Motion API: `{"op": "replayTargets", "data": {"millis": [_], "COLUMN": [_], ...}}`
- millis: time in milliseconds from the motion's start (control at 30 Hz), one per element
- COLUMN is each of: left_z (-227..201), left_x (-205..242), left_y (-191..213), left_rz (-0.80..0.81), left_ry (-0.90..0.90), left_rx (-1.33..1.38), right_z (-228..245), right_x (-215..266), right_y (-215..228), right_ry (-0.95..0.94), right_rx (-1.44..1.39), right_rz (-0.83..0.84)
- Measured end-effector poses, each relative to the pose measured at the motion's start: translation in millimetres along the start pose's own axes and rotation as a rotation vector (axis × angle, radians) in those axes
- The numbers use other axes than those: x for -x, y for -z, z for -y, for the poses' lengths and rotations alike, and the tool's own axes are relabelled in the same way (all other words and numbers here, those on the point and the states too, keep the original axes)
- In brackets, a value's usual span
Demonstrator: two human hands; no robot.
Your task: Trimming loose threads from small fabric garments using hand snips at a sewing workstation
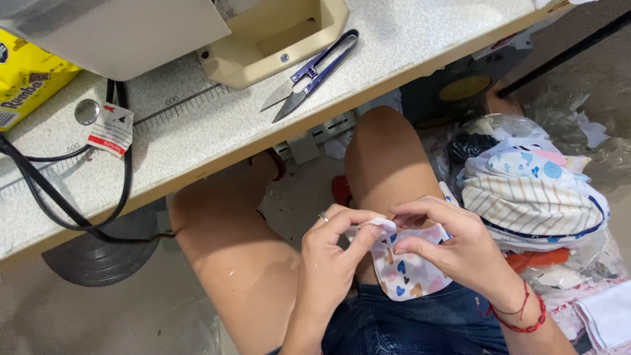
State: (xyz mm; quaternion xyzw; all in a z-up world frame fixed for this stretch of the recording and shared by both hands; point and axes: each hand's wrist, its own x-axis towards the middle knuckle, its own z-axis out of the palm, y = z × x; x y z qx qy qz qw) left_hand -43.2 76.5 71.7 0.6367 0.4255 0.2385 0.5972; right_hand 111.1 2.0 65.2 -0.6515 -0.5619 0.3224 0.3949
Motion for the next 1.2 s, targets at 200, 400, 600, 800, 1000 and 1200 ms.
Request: {"op": "replayTargets", "data": {"millis": [200, 400, 600, 800, 1000, 1200], "left_z": [5, 16, 12, -12, -12, 61], "left_x": [-2, -4, -13, -24, -15, 4], "left_y": [-6, 2, 23, 6, -41, -48], "left_rz": [-0.181, -0.154, -0.262, -0.181, -0.181, 0.035], "left_ry": [-0.015, -0.087, -0.213, -0.303, -0.325, 0.367], "left_rx": [-0.052, 0.009, -0.074, -0.033, 0.196, -0.053], "right_z": [-1, -32, -78, -64, -36, -68], "right_x": [-3, 1, 15, 15, -6, -14], "right_y": [-1, -5, -33, -32, -7, 13], "right_ry": [-0.030, 0.005, 0.164, 0.032, -0.029, -0.353], "right_rx": [0.019, 0.046, 0.121, -0.093, -0.125, -0.129], "right_rz": [0.005, -0.004, -0.434, -0.340, -0.501, -0.620]}}
